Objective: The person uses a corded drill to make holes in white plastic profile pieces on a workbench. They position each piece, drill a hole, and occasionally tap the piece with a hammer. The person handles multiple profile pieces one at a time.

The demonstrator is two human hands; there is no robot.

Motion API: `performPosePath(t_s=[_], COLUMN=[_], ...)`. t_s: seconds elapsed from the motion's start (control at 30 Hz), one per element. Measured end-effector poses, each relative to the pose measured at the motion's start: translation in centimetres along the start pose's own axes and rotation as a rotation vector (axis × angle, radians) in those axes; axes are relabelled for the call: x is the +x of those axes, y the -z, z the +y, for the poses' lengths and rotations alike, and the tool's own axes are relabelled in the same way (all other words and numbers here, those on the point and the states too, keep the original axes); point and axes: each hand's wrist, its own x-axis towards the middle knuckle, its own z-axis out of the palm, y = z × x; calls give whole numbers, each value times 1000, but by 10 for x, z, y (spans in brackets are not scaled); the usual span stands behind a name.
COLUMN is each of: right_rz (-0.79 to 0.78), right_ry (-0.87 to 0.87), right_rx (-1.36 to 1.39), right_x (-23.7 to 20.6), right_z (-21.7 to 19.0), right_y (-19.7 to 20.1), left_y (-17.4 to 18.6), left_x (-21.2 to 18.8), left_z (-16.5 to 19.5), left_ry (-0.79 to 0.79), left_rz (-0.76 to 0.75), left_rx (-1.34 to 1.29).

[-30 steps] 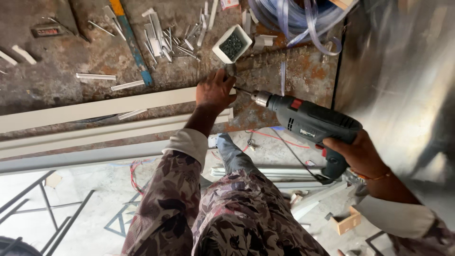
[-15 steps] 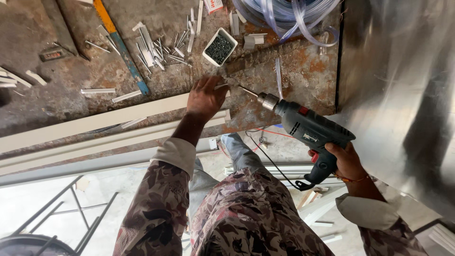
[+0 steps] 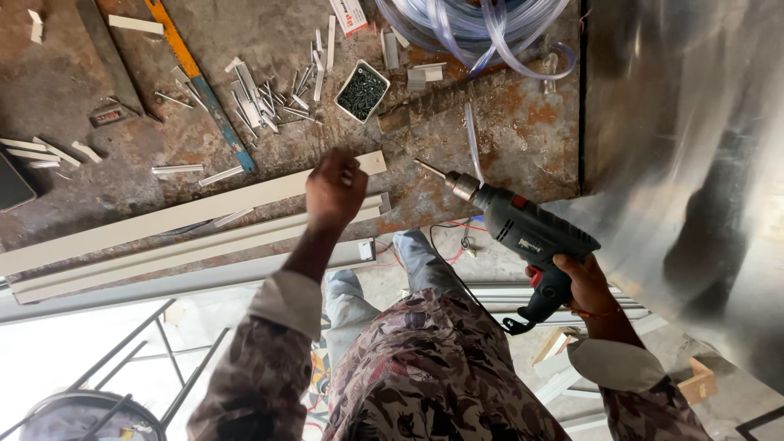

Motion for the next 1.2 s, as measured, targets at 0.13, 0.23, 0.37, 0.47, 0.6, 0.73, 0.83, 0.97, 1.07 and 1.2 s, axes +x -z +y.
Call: performPosePath(t_s=[0.13,0.23,0.37,0.47,0.6,0.73,0.83,0.97,1.07,1.2], right_rz=[-74,-112,-131,-150,-167,-163,-121,-140,-169,-172], right_ry=[2,-46,-34,-24,-30,-26,-64,-69,-63,-59], right_rx=[39,69,48,64,37,-12,-36,15,28,49], right_x=[-11,-19,-30,-36,-38,-38,-41,-41,-37,-32], right_z=[0,-1,0,0,-1,-2,0,1,1,1], right_y=[3,-2,-12,-16,-16,-13,-11,-8,-5,4], left_y=[-19,-42,-50,-46,-50,-58,-57,-51,-48,-51], left_x=[-40,-66,-78,-76,-73,-72,-70,-64,-60,-59], left_z=[0,6,12,13,6,-7,-13,-6,5,16], left_ry=[367,396,521,577,536,463,351,522,515,508], left_rz=[96,41,23,61,7,-56,-127,-140,-171,-182], left_rx=[-755,-1371,-1614,-1648,-1671,-1684,-1724,-1489,-1429,-1530])
